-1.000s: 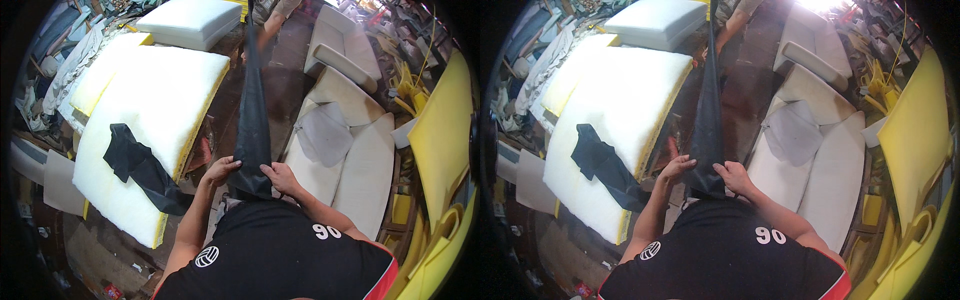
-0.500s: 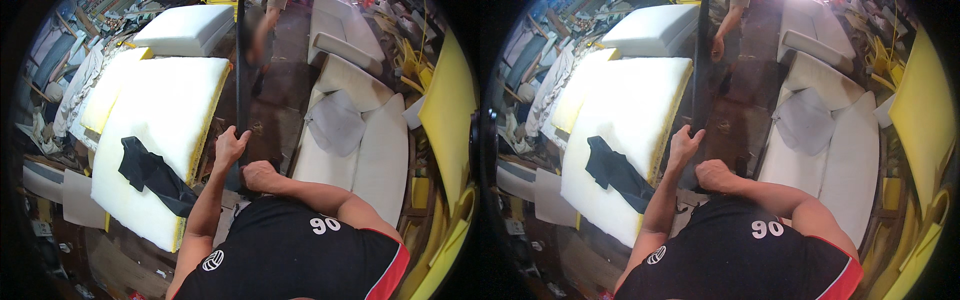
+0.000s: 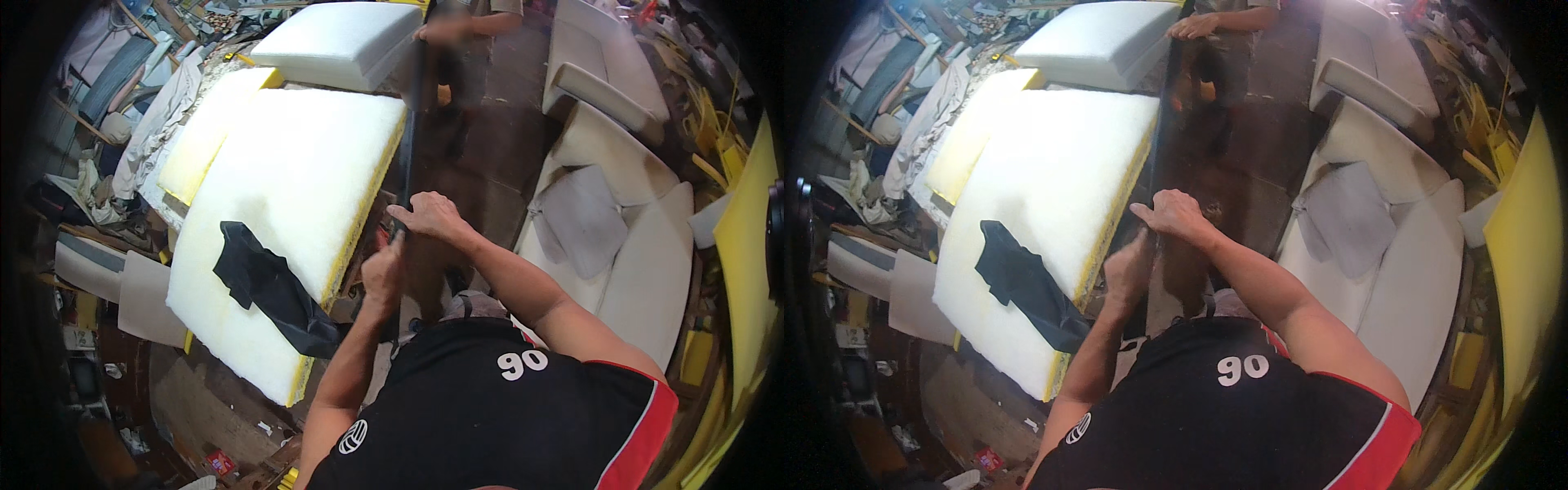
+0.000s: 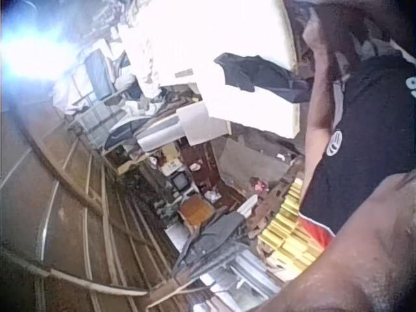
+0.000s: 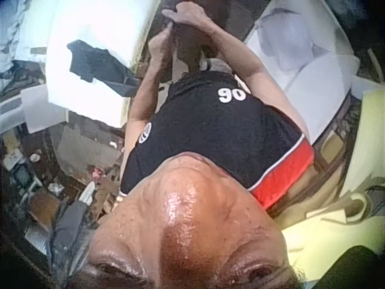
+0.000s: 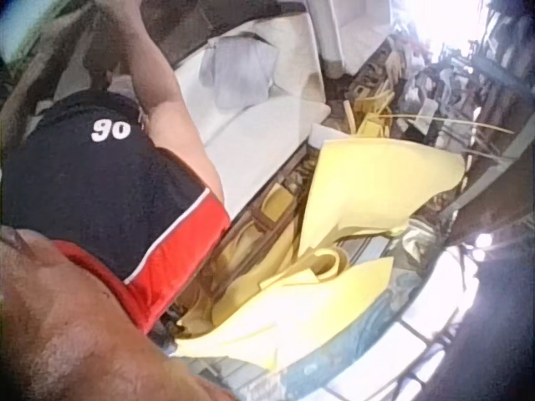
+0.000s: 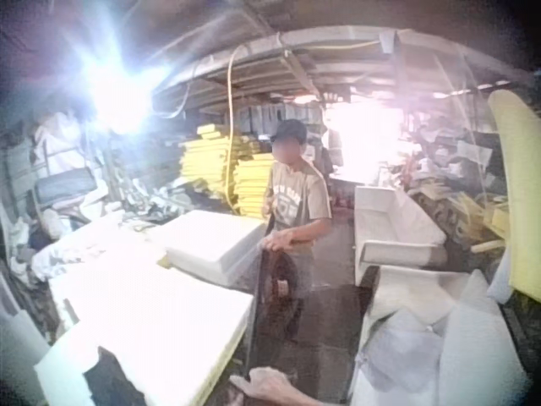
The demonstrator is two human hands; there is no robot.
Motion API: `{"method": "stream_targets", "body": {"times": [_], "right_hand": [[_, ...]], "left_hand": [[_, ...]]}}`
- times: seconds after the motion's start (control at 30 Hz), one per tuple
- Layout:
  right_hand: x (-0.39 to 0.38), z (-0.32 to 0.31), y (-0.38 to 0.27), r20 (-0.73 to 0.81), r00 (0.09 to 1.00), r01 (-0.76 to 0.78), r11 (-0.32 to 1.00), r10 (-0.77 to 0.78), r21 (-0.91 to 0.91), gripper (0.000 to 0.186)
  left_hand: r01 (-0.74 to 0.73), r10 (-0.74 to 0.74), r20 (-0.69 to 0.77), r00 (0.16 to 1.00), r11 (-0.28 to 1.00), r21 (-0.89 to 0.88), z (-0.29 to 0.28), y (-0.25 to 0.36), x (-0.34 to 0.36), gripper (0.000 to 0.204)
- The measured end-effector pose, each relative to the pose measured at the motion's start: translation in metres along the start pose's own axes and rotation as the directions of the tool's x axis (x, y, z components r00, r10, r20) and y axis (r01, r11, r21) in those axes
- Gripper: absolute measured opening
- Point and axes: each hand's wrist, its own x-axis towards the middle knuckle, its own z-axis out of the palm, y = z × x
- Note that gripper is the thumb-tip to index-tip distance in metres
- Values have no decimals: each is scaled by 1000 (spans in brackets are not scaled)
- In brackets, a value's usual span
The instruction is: The person handles yellow foam pieces and a black fabric cover in a cluttered workshop. They lift and position foam, then stretch and cut the black fabric with scissors to fit the foam.
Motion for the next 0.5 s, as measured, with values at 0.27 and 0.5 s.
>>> {"method": "stream_targets", "body": {"times": [0.27,0.5], "right_hand": [[103,-22,34,-122,991,-41,996,51,81,44],[205,-63,40,-164,984,-49,994,65,98,45]], "left_hand": [[103,-104,62,993,995,16,-2,24,3,33],[182,-181,-25,983,983,30,-2,36,8,31]]}}
